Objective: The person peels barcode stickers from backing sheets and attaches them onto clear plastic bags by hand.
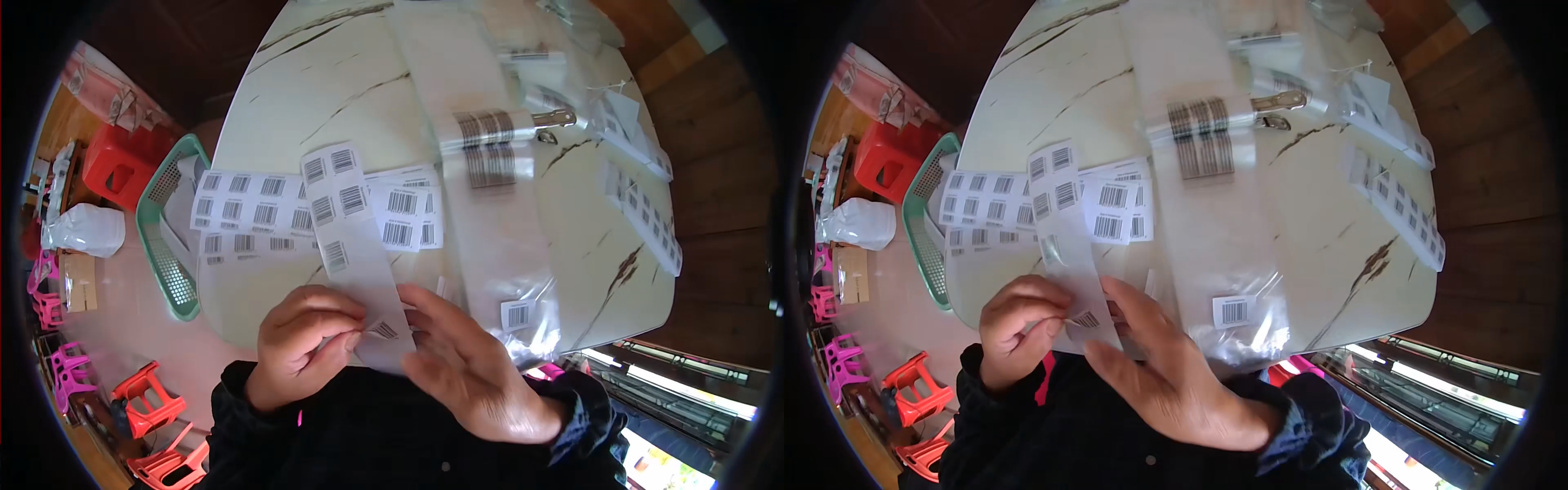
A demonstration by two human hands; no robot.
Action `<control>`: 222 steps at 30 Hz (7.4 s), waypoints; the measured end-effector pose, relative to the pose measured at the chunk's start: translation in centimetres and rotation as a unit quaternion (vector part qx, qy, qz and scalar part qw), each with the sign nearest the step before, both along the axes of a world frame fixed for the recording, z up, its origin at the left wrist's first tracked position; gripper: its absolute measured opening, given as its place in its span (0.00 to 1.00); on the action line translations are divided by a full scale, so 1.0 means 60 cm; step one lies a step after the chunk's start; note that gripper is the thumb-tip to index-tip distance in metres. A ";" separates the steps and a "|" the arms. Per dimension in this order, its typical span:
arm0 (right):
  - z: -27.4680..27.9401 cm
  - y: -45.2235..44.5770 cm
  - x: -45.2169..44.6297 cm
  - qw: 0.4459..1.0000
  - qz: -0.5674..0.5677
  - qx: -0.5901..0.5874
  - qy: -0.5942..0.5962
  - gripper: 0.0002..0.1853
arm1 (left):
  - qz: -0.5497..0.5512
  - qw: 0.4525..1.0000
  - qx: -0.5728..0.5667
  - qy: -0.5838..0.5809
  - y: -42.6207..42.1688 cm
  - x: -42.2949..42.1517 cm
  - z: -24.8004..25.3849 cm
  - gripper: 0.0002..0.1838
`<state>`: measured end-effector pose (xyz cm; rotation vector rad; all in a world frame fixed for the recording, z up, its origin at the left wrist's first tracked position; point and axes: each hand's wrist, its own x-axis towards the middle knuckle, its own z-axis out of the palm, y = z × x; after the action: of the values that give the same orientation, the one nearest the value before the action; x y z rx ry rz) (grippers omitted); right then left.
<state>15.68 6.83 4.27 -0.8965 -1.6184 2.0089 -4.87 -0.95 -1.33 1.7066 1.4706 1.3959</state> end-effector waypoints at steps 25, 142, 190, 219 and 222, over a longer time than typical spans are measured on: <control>-0.043 0.421 -0.092 0.761 0.004 0.555 -0.337 0.12 | 0.019 0.996 -0.072 -0.054 0.003 0.000 0.010 0.07; -0.023 0.121 0.155 0.897 -0.034 0.422 -0.128 0.25 | 0.040 0.977 0.076 -0.195 0.000 0.039 0.016 0.10; -0.060 -0.038 0.221 0.877 -0.164 0.445 -0.072 0.09 | -0.046 0.989 0.051 0.131 0.031 0.166 0.052 0.07; -0.068 -0.026 0.207 0.986 -0.047 -0.038 0.153 0.17 | -0.096 0.972 -0.201 -0.073 0.055 0.179 0.072 0.08; -0.068 -0.027 0.206 0.986 -0.052 -0.034 0.154 0.16 | -0.147 0.961 -0.219 -0.081 0.057 0.176 0.074 0.07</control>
<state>28.06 5.24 0.18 -0.6402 -1.3159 2.0229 5.68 2.45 3.12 1.4220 1.2579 0.9433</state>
